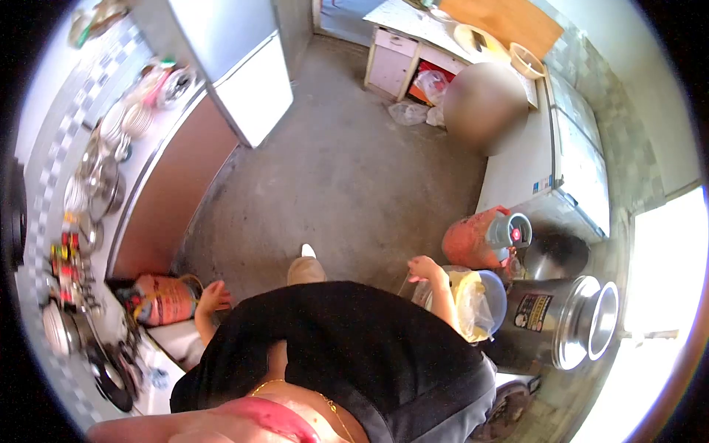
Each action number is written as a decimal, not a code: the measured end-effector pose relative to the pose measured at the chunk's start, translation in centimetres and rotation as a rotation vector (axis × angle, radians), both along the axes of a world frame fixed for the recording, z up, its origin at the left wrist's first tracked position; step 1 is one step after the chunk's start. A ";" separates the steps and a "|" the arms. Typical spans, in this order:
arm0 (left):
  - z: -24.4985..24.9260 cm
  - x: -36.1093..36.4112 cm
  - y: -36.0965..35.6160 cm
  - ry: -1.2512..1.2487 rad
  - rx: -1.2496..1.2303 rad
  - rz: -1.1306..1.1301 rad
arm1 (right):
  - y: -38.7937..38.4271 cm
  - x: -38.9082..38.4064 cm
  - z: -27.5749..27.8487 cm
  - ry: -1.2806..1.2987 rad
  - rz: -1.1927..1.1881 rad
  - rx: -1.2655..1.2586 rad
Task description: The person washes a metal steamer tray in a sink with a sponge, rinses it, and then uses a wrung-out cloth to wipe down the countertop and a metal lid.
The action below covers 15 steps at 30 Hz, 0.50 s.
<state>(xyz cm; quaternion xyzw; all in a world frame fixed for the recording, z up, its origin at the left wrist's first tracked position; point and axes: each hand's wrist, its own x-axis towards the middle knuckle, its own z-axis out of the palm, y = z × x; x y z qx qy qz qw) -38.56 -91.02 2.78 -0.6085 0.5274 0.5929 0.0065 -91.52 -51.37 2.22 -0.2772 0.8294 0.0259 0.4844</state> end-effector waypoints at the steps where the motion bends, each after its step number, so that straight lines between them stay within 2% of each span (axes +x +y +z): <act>1: 1.6 -1.0 -0.7 -0.015 -0.019 -0.044 | -0.4 -1.1 0.3 0.016 0.051 0.060; 2: 1.4 -2.5 -3.4 -0.001 -0.028 -0.065 | -1.0 -1.6 0.6 0.029 0.029 0.052; 3: -0.1 -5.8 -8.0 -0.351 -0.190 -0.487 | -2.0 -2.8 0.4 0.164 0.018 0.103; 4: 0.7 -6.1 -9.3 -0.717 -0.367 -0.859 | -2.4 -2.8 1.3 0.292 0.048 0.141; 5: 2.2 -8.8 -11.6 -0.663 -0.467 -0.866 | -4.3 -4.9 -0.3 0.196 0.118 0.133; 7: 1.1 -14.7 -18.1 -0.333 -0.730 -0.711 | -7.7 -6.8 1.5 0.278 -0.170 -0.462; 8: 3.8 -19.3 -20.0 -0.220 -0.746 -0.692 | -10.6 -7.8 4.9 0.120 -0.364 -0.471; 9: 6.9 -24.3 -21.4 -0.104 -0.756 -0.667 | -12.9 -8.6 7.6 0.109 -0.391 -0.518; 10: 8.2 -28.7 -24.0 -0.085 -0.784 -0.748 | -14.0 -9.9 8.9 0.116 -0.423 -0.515; 11: 8.5 -32.7 -26.4 -0.017 -0.786 -0.772 | -15.2 -11.3 9.5 -0.081 -0.615 -0.643; 12: 10.2 -37.0 -27.8 0.104 -0.708 -0.734 | -16.5 -12.8 10.3 -0.280 -0.799 -0.773; 13: 10.3 -40.6 -30.0 0.272 -0.637 -0.704 | -17.6 -14.1 11.5 -0.389 -0.882 -0.876; 14: 10.2 -44.1 -32.1 0.434 -0.558 -0.673 | -18.9 -16.0 10.7 -0.376 -0.899 -0.888; 15: 11.3 -47.6 -32.9 0.635 -0.343 -0.549 | -19.6 -18.2 9.1 -0.601 -1.172 -1.125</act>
